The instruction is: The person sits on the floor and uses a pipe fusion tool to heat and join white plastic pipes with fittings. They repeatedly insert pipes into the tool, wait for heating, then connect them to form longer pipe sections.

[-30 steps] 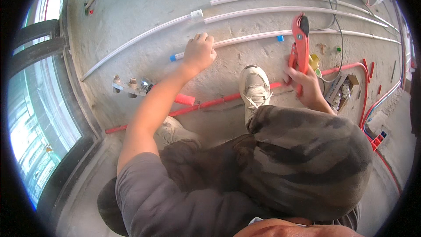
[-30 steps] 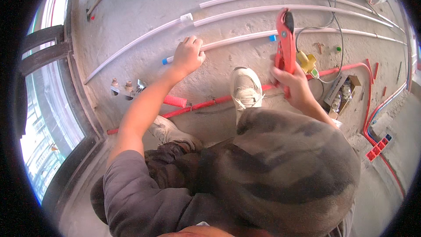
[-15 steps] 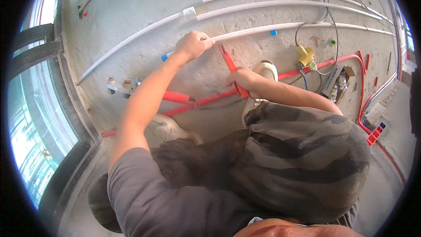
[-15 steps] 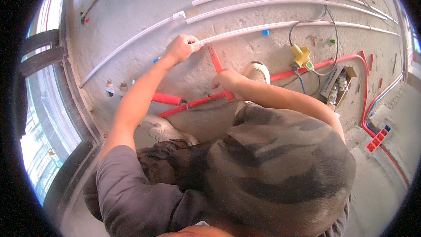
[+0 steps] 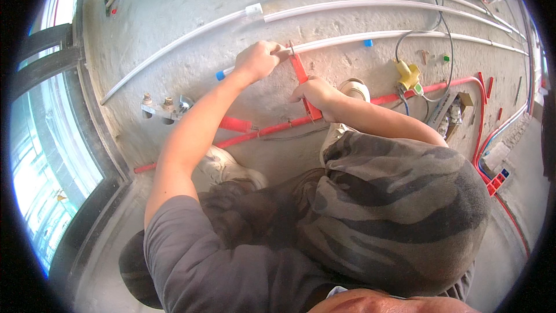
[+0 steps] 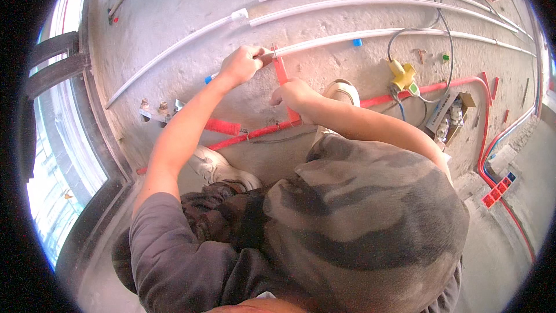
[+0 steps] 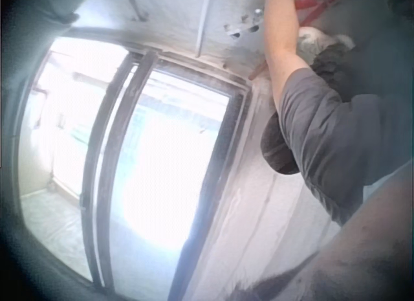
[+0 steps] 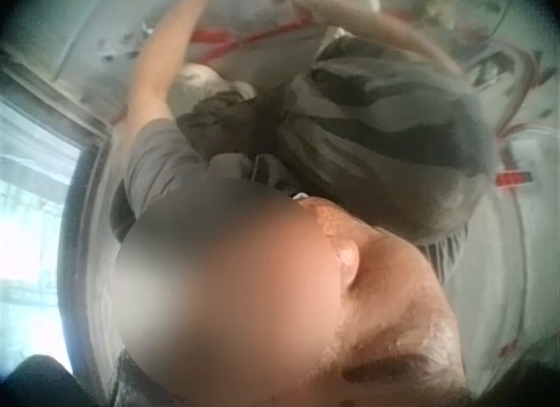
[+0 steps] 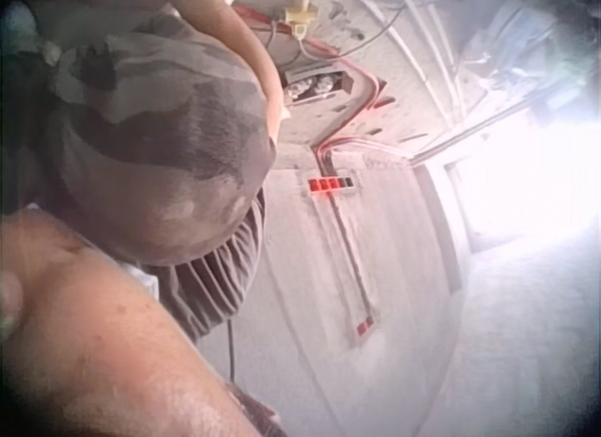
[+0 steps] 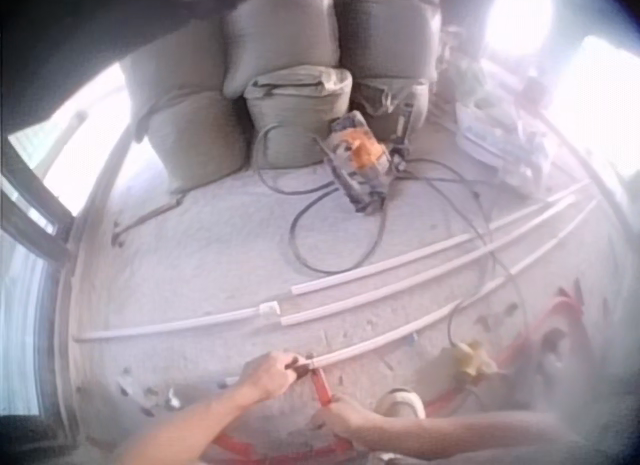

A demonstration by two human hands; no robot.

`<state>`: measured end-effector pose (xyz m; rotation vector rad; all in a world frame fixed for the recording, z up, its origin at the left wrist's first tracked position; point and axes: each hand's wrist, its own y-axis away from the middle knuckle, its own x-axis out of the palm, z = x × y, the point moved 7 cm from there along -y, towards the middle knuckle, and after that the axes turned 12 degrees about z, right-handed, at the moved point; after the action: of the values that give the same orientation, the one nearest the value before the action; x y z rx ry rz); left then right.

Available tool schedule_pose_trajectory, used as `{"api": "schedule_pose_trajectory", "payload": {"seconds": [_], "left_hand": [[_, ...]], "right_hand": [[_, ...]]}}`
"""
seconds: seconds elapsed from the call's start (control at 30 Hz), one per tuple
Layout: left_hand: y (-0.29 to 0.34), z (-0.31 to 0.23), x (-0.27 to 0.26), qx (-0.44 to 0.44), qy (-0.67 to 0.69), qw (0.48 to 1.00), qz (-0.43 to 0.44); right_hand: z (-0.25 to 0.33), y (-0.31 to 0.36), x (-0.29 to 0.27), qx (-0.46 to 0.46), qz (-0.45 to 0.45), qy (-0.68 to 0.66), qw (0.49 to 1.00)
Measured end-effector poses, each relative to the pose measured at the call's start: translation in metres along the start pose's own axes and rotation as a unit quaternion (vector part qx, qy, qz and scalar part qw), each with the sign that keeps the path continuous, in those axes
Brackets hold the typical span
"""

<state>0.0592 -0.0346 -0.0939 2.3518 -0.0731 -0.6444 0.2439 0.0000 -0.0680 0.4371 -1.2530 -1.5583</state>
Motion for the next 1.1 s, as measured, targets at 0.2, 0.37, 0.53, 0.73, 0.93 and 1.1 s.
{"api": "schedule_pose_trajectory", "payload": {"seconds": [0.2, 0.37, 0.53, 0.73, 0.93, 1.1], "left_hand": [[-0.006, -0.002, 0.0, -0.003, 0.003, 1.0, 0.008], [-0.005, -0.002, 0.001, 0.0, 0.013, 1.0, 0.013], [-0.003, -0.005, 0.0, 0.01, -0.004, 1.0, 0.006], [-0.003, -0.004, 0.0, 0.015, 0.004, 1.0, 0.012], [0.0, -0.004, -0.002, -0.001, -0.002, 1.0, 0.014], [-0.008, -0.002, 0.001, 0.015, -0.008, 1.0, 0.001]], "right_hand": [[0.002, 0.001, -0.004, -0.021, -0.028, -0.019, 0.999], [-0.003, -0.007, -0.005, -0.011, -0.027, 0.0, 1.0], [-0.005, -0.01, -0.003, -0.04, -0.019, -0.005, 0.999], [-0.018, -0.026, -0.004, -0.052, 0.002, -0.031, 0.998], [0.002, -0.005, 0.0, -0.054, -0.027, 0.033, 0.998], [-0.007, -0.017, -0.009, -0.075, -0.041, 0.125, 0.988]]}}
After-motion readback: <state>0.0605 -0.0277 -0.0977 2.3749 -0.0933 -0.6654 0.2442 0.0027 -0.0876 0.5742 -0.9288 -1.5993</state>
